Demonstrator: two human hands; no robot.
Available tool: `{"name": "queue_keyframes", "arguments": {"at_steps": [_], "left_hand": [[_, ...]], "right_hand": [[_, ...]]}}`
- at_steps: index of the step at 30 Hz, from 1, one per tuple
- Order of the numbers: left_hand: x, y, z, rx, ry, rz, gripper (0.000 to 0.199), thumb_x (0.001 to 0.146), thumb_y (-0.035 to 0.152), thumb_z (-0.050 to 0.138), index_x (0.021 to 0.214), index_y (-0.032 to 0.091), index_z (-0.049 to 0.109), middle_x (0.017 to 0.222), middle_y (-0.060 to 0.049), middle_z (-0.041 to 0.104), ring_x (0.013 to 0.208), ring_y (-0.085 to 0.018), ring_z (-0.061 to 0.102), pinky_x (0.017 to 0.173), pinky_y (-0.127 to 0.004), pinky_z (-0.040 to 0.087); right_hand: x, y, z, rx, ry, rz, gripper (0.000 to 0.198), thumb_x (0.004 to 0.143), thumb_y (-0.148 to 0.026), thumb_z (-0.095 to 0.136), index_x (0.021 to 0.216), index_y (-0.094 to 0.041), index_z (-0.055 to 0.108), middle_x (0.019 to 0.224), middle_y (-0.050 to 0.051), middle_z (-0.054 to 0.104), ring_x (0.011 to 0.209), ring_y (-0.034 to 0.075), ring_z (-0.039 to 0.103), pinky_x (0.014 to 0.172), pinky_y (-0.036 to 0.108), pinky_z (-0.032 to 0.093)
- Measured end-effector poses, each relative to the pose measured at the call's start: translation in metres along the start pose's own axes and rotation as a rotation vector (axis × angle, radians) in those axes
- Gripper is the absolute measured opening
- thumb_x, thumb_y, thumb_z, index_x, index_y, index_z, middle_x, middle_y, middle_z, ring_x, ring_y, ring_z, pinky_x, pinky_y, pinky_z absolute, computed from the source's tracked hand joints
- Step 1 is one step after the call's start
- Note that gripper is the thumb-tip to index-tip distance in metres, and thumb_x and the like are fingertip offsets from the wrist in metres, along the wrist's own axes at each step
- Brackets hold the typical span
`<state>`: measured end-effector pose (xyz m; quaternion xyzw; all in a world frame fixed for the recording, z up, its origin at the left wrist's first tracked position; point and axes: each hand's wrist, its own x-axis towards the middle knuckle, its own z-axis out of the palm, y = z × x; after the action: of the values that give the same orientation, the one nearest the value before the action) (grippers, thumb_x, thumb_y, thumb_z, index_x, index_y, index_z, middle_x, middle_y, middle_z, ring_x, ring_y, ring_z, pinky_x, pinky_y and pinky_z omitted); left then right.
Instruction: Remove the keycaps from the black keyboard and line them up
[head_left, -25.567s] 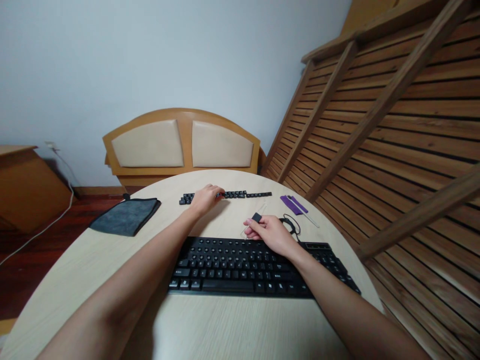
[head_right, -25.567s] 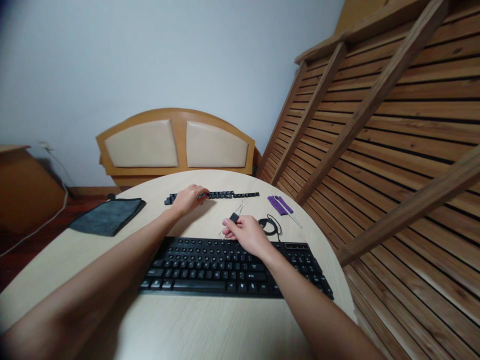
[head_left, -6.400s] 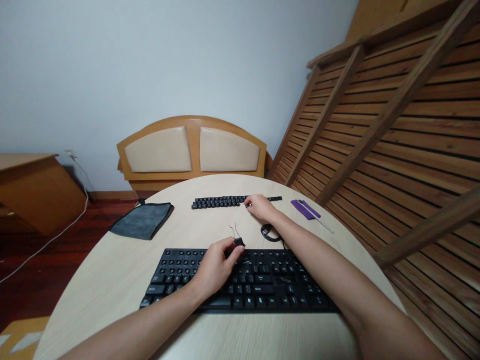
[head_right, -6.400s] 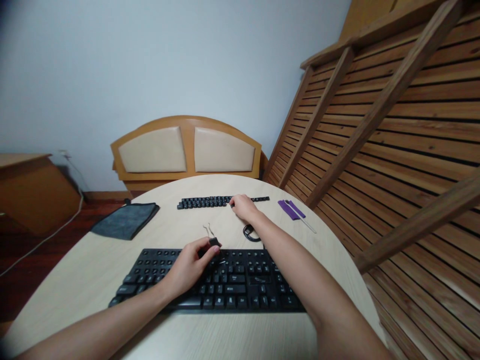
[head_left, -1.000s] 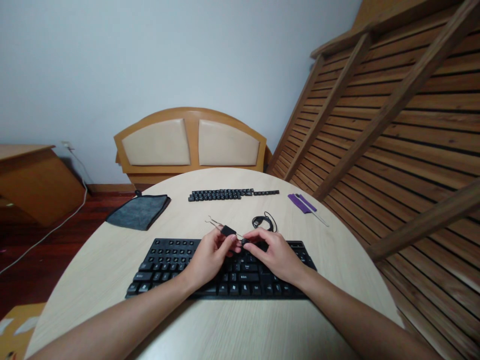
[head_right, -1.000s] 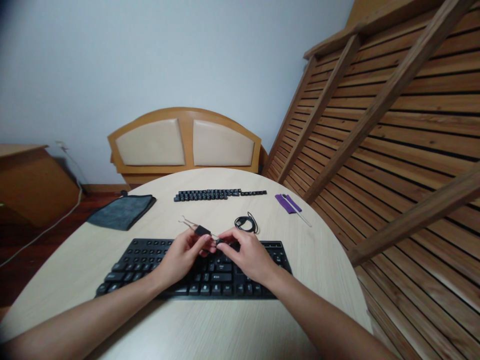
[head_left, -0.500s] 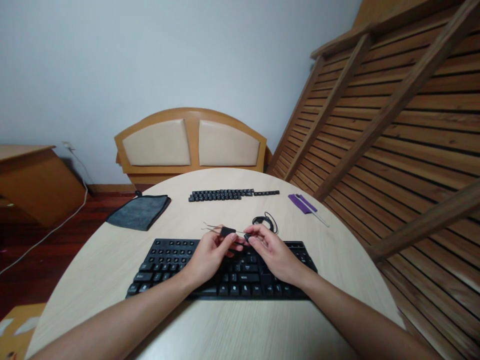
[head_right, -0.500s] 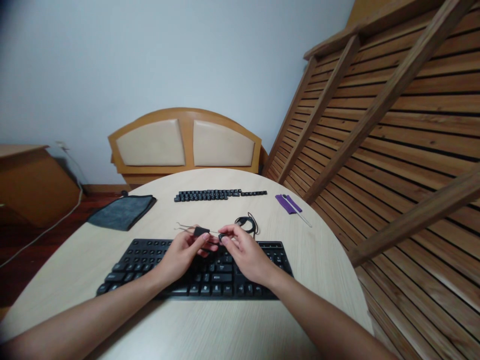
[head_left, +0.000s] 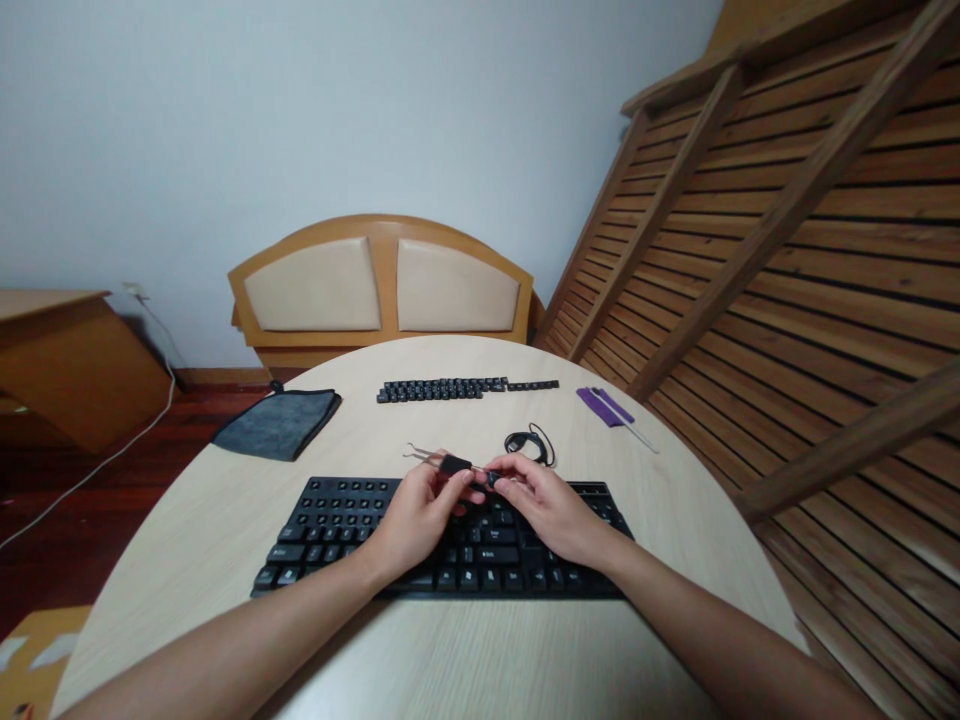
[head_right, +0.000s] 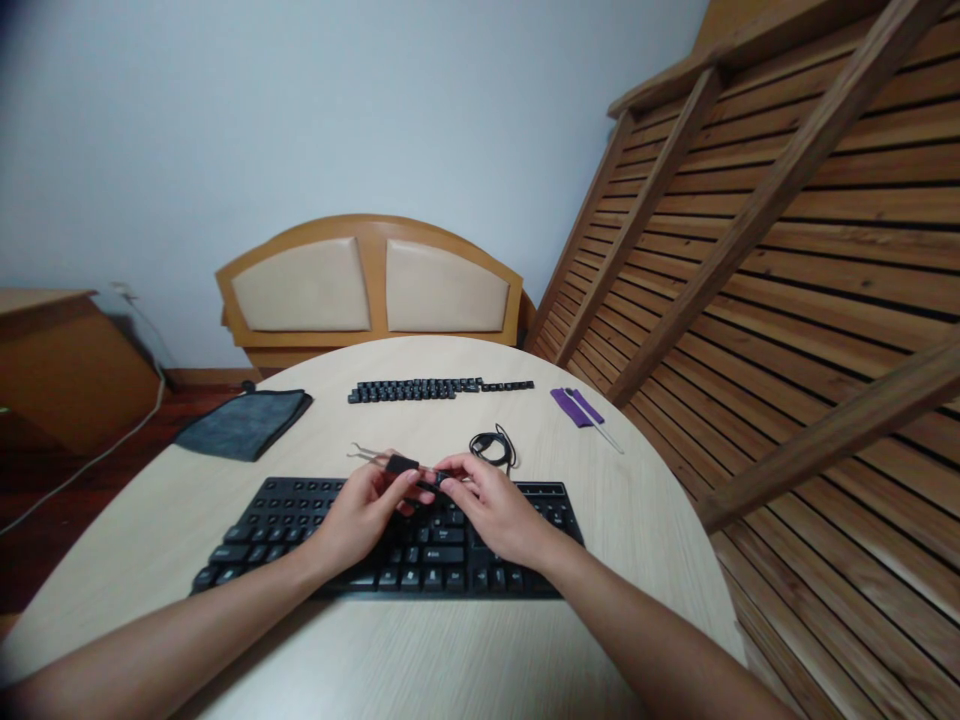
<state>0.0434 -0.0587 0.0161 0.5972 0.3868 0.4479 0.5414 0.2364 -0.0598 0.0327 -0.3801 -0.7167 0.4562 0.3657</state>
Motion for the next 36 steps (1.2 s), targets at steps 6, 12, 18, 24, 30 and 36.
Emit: {"name": "queue_keyframes", "arguments": {"at_steps": [6, 12, 18, 24, 30, 36], "left_hand": [[0.0, -0.001, 0.0, -0.006, 0.021, 0.002, 0.034, 0.088, 0.047, 0.058, 0.093, 0.014, 0.059, 0.098, -0.01, 0.072, 0.08, -0.02, 0.07, 0.063, -0.026, 0.052], [-0.003, 0.002, 0.001, 0.067, -0.002, 0.069, 0.028, 0.091, 0.042, 0.056, 0.091, 0.015, 0.062, 0.089, -0.008, 0.072, 0.081, -0.02, 0.069, 0.066, -0.028, 0.052], [-0.003, 0.005, 0.003, 0.14, 0.011, 0.071, 0.023, 0.087, 0.037, 0.061, 0.086, 0.015, 0.063, 0.078, -0.004, 0.068, 0.072, -0.017, 0.064, 0.062, -0.026, 0.049], [-0.003, 0.003, 0.006, 0.098, 0.011, 0.075, 0.021, 0.088, 0.037, 0.06, 0.089, 0.016, 0.057, 0.079, -0.002, 0.064, 0.073, -0.016, 0.061, 0.062, -0.026, 0.048], [0.001, 0.005, 0.003, 0.072, 0.023, 0.052, 0.024, 0.087, 0.039, 0.062, 0.084, 0.015, 0.056, 0.077, -0.001, 0.061, 0.072, -0.015, 0.059, 0.063, -0.025, 0.047], [-0.001, 0.008, -0.002, 0.053, -0.044, 0.076, 0.022, 0.087, 0.036, 0.063, 0.083, 0.016, 0.056, 0.085, -0.003, 0.064, 0.071, -0.013, 0.056, 0.063, -0.025, 0.046]], "right_hand": [[-0.001, -0.001, -0.002, -0.095, -0.004, -0.089, 0.018, 0.089, -0.023, 0.059, 0.107, -0.02, 0.06, 0.105, 0.005, 0.067, 0.099, 0.017, 0.065, 0.093, 0.033, 0.051], [0.0, -0.002, -0.003, -0.095, 0.013, -0.099, 0.019, 0.083, -0.024, 0.068, 0.102, -0.021, 0.066, 0.101, 0.003, 0.071, 0.097, 0.018, 0.066, 0.091, 0.033, 0.053], [0.001, 0.002, 0.002, -0.028, 0.062, -0.029, 0.021, 0.081, -0.026, 0.07, 0.101, -0.02, 0.068, 0.1, 0.005, 0.072, 0.094, 0.019, 0.069, 0.09, 0.034, 0.055], [0.003, 0.004, 0.004, 0.185, 0.024, 0.136, 0.028, 0.076, -0.028, 0.073, 0.101, -0.016, 0.068, 0.097, 0.007, 0.074, 0.09, 0.021, 0.071, 0.087, 0.036, 0.056], [0.004, 0.006, 0.01, 0.241, 0.119, 0.141, 0.031, 0.071, -0.03, 0.078, 0.097, -0.017, 0.069, 0.095, 0.007, 0.075, 0.09, 0.021, 0.071, 0.087, 0.034, 0.055], [0.001, 0.014, 0.013, 0.151, 0.257, 0.102, 0.03, 0.07, -0.034, 0.079, 0.09, -0.017, 0.065, 0.089, 0.005, 0.073, 0.083, 0.019, 0.071, 0.077, 0.032, 0.057]]}}
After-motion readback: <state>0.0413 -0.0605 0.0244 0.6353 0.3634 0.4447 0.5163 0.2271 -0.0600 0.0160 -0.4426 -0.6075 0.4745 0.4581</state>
